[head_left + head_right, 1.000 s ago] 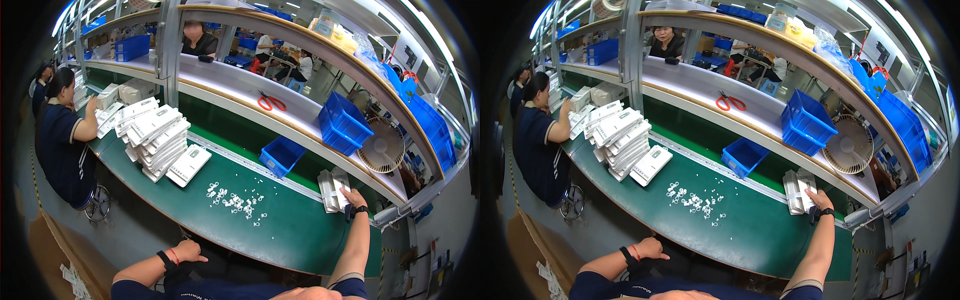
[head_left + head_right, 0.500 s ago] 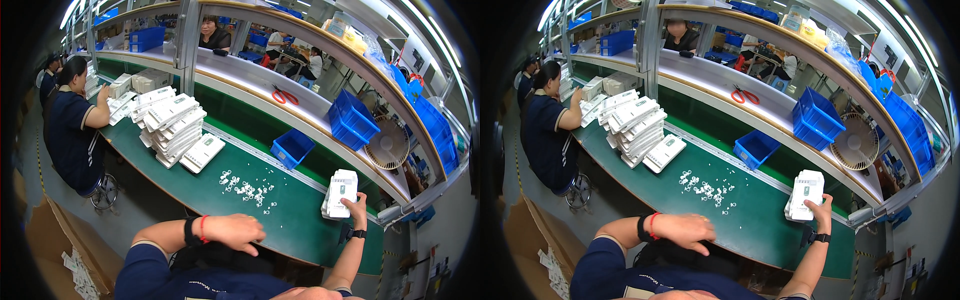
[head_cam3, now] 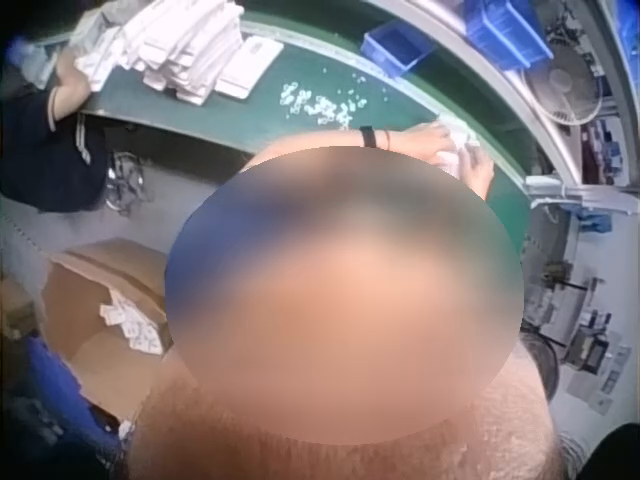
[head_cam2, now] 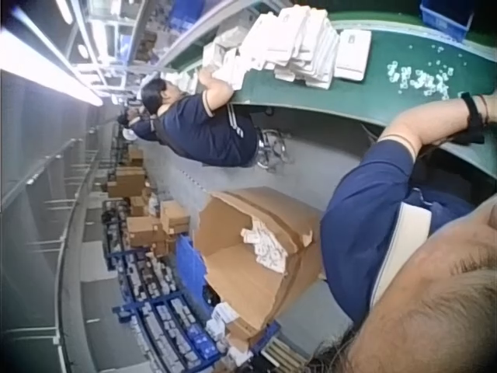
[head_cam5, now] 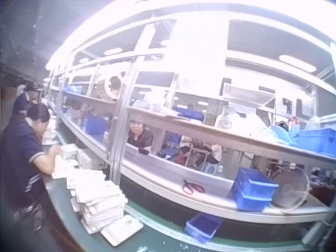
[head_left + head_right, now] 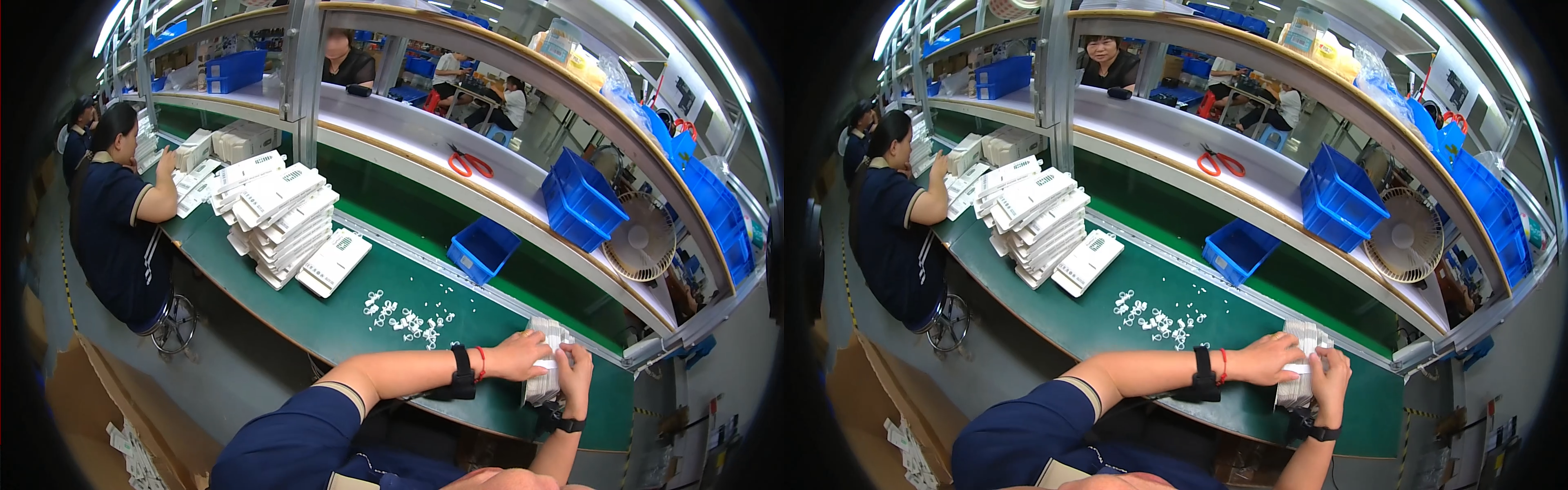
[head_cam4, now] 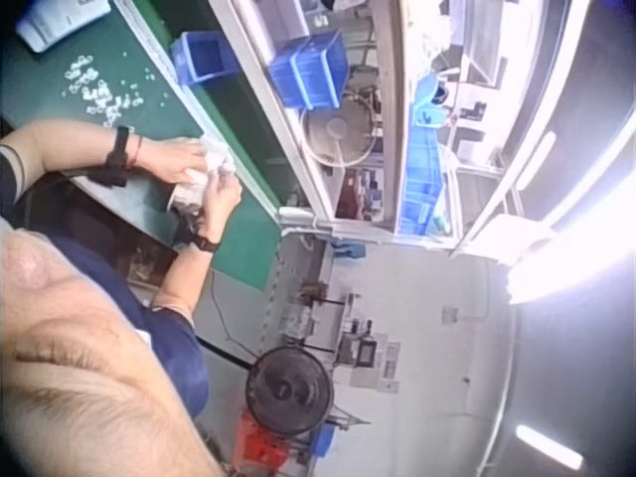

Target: Packaging small electronic components into white cardboard boxes at a factory assembly line workstation.

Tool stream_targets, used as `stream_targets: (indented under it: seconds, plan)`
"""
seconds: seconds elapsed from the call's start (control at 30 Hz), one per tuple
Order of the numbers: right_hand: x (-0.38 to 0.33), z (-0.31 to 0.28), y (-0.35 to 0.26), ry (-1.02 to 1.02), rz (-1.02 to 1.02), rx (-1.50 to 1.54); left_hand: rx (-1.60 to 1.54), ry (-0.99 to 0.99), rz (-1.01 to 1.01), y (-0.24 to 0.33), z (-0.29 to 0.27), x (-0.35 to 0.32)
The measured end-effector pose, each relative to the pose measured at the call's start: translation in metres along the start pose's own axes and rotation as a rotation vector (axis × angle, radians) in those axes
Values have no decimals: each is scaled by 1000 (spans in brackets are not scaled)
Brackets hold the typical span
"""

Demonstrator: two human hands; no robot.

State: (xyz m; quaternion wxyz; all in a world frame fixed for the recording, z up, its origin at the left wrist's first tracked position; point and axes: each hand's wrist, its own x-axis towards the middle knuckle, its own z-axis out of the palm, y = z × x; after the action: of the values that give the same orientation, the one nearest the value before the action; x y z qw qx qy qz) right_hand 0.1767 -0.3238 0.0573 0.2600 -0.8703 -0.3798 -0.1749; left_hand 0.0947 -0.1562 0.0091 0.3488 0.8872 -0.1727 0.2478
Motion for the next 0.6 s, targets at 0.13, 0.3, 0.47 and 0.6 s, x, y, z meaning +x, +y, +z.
stream_targets:
  seconds: [0.13, 0.3, 0.47, 0.6]
  plan:
    - [-11, 2, 15, -31, 162, 348, 3, 7, 17, -2, 6, -2]
    - [-20, 14, 19, 57, 180, 587, 7, -72, -16, 0, -1, 0]
    - [-22, 18, 0, -58, 205, 529, -31, -50, -122, 14, -14, -1]
    - [-21, 8, -12, -143, 288, 551, -100, -110, -207, 19, -26, 0]
